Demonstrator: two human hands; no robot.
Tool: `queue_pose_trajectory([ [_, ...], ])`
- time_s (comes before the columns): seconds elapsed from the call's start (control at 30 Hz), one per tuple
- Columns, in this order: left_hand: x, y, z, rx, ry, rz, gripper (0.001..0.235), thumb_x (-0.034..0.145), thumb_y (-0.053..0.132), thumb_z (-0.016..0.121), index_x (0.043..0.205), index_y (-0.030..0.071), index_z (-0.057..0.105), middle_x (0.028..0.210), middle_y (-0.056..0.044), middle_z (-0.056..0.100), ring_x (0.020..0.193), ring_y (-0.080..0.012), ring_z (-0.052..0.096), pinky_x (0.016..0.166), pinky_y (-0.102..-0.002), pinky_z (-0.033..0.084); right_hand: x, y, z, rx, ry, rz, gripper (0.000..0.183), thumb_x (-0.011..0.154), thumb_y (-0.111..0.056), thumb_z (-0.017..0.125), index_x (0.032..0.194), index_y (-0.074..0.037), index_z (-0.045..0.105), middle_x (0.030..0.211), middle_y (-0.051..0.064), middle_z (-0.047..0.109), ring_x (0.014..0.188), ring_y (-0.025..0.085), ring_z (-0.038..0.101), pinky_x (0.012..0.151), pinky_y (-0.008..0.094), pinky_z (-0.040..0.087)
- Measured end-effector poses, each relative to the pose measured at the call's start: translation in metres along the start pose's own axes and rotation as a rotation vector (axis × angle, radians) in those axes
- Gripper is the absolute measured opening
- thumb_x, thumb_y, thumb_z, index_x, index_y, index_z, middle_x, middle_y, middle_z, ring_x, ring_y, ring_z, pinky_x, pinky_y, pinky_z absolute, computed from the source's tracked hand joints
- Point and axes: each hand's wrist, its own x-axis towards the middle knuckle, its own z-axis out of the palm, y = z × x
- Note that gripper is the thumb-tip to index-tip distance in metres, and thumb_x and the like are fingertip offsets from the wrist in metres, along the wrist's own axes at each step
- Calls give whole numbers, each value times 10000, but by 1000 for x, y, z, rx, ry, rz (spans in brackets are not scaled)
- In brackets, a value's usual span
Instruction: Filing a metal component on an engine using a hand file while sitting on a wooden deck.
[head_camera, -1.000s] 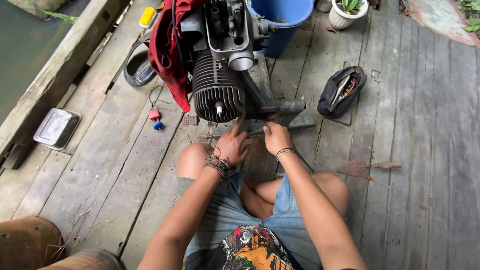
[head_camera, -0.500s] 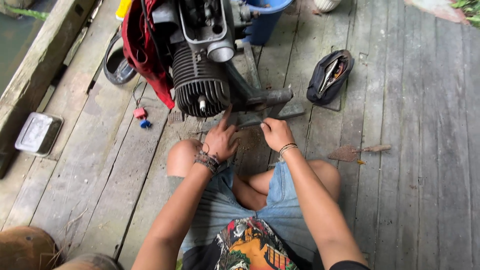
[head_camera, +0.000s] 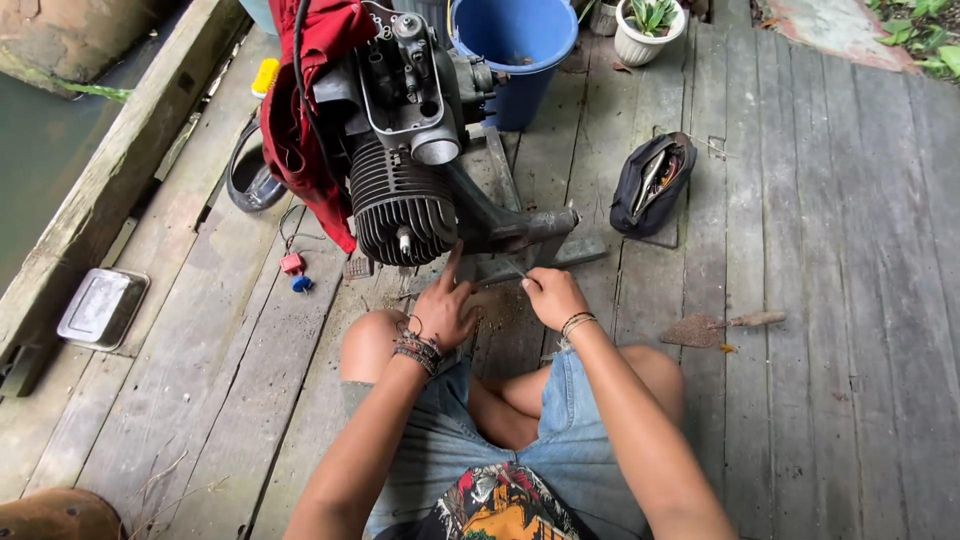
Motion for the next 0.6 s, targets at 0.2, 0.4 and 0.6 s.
queue_pose_trajectory([
  [0.2,0,-2,2,1,-5,-4,281,786,262,727,1022,143,632,1610,-220,285,920,-433,707,795,-518,591,0,5,12,64,10,38,310,981,-256,575,1153,-71,755,1065,208,763,1065,425,701,878,527,588],
  [0.4,0,0,1,-14,-2,-9,249,792,245,709,1003,140,629,1618,-223,272,885,-430,708,780,-515,584,-2,9,8,-60,78,30,274,978,-268,572,1082,-120,777,976,164,779,1010,381,728,854,507,601],
  [0.6,0,1,2,4,9,-7,235,789,243,710,985,140,631,1620,-212,277,867,-411,709,770,-505,589,9,5,9,-34,91,116,309,988,-313,561,1139,-127,757,1004,137,783,1011,335,742,843,463,613],
])
